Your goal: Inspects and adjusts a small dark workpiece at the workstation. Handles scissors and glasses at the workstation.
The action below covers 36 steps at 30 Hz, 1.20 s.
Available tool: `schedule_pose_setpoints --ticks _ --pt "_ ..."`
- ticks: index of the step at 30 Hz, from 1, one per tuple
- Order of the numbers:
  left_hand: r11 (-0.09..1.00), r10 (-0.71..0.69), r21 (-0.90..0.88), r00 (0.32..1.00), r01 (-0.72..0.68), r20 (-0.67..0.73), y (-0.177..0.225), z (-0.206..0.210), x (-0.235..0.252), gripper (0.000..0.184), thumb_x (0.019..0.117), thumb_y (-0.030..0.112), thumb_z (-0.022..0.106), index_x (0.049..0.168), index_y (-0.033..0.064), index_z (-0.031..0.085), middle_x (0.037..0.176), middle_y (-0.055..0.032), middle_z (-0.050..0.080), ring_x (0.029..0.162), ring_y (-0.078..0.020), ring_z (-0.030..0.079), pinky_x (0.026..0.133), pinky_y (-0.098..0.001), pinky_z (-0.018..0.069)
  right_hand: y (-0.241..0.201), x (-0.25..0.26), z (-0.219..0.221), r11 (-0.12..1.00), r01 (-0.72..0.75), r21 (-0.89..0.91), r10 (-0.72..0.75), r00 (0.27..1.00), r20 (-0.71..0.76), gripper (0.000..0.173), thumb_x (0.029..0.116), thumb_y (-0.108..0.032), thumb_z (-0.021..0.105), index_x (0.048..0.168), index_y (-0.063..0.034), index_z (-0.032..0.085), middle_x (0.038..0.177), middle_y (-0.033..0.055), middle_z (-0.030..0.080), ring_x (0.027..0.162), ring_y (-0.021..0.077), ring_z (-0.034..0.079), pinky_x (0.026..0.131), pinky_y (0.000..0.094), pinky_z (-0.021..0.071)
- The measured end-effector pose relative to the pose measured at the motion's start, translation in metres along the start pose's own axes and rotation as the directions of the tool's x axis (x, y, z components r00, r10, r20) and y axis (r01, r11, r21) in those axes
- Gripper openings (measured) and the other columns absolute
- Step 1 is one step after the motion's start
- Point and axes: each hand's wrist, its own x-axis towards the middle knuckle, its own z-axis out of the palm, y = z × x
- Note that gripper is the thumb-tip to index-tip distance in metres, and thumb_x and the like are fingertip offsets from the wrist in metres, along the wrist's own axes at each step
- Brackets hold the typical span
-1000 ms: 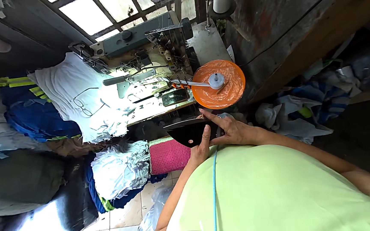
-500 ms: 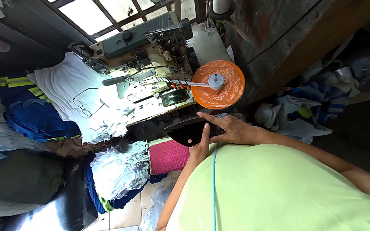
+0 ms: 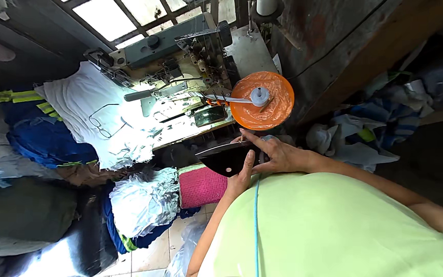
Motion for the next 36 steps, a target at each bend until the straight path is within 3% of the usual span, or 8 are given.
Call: schedule_pose_setpoints --ticks 1,6,13,16,20,26,33,36 --pt "1.000 0.011 -0.002 1.000 -0.011 -0.002 0.000 0.000 0.000 0.051 0.0989 0.036 0.065 0.133 0.0005 0.053 0.118 0.0051 0.067 0.108 -0.0003 0.063 0.098 -0.0237 0.0531 0.000 0.000 0.000 1.000 0.002 0.016 -0.002 1.000 0.005 0.094 0.0913 -0.052 0.068 0.155 0.0069 0.032 0.117 0.0179 0.071 0.085 0.0159 0.068 0.074 0.0296 0.0553" --pt "0.996 0.065 0.067 0.998 -0.064 -0.013 -0.001 -0.001 0.000 0.047 0.1013 0.036 0.062 0.131 -0.0003 0.055 0.118 0.0048 0.066 0.109 0.0004 0.062 0.099 -0.0239 0.0525 0.002 -0.001 0.003 0.998 -0.032 0.044 0.033 0.999 -0.001 0.094 0.0910 -0.054 0.068 0.156 0.0037 0.033 0.115 0.0168 0.071 0.081 0.0142 0.065 0.072 0.0298 0.0546" --pt "0.994 0.033 0.105 0.991 -0.019 -0.132 0.007 0.009 -0.001 0.031 0.1022 0.021 0.058 0.118 -0.0048 0.060 0.102 0.0087 0.071 0.099 0.0063 0.065 0.093 -0.0195 0.0544 -0.001 -0.001 0.001 0.999 -0.048 0.002 0.048 0.998 -0.026 0.091 0.0912 -0.050 0.068 0.156 0.0030 0.034 0.090 0.0149 0.069 0.069 0.0139 0.057 0.065 0.0297 0.0500" --pt "0.995 0.057 0.091 0.997 -0.051 -0.057 0.002 0.003 -0.001 0.042 0.1001 0.029 0.063 0.127 -0.0035 0.058 0.112 0.0067 0.070 0.105 0.0025 0.064 0.097 -0.0230 0.0538 0.001 -0.002 0.001 0.999 -0.010 0.032 0.010 1.000 -0.004 0.092 0.0912 -0.049 0.069 0.156 0.0048 0.032 0.102 0.0178 0.071 0.078 0.0139 0.063 0.070 0.0276 0.0528" --pt "0.991 0.094 0.108 0.991 -0.084 -0.091 0.002 0.004 0.001 0.044 0.0998 0.032 0.064 0.125 -0.0033 0.060 0.111 0.0061 0.071 0.104 0.0023 0.065 0.096 -0.0231 0.0545 -0.002 -0.002 0.002 0.999 -0.046 0.015 0.046 0.999 -0.001 0.093 0.0912 -0.053 0.067 0.158 0.0018 0.031 0.083 0.0139 0.067 0.070 0.0155 0.059 0.065 0.0305 0.0502" --pt "0.993 0.092 0.095 0.981 -0.076 -0.172 -0.001 0.008 -0.001 0.038 0.1019 0.031 0.060 0.122 -0.0011 0.061 0.107 0.0091 0.070 0.103 0.0040 0.064 0.095 -0.0214 0.0541 -0.005 -0.001 0.001 0.997 -0.065 -0.048 0.066 0.998 0.019 0.087 0.0945 -0.051 0.064 0.158 -0.0008 0.033 0.072 0.0104 0.061 0.061 0.0175 0.054 0.060 0.0335 0.0480" --pt "1.000 0.016 0.013 0.956 -0.013 -0.293 0.006 0.017 -0.003 0.016 0.1004 0.005 0.055 0.115 -0.0008 0.061 0.098 0.0098 0.071 0.097 0.0041 0.066 0.093 -0.0211 0.0554 -0.006 0.000 0.001 0.989 -0.018 -0.149 0.020 1.000 0.010 0.082 0.0969 -0.053 0.059 0.155 0.0010 0.038 0.065 0.0099 0.059 0.058 0.0223 0.056 0.058 0.0373 0.0487" --pt "0.999 -0.024 0.015 0.941 0.030 -0.337 0.007 0.019 -0.003 0.014 0.1001 0.003 0.055 0.112 0.0014 0.061 0.095 0.0091 0.071 0.094 0.0032 0.067 0.092 -0.0213 0.0561 -0.007 0.002 0.001 0.983 -0.007 -0.182 0.009 1.000 0.008 0.079 0.0975 -0.053 0.058 0.155 -0.0009 0.040 0.065 0.0094 0.058 0.058 0.0232 0.056 0.059 0.0383 0.0491"
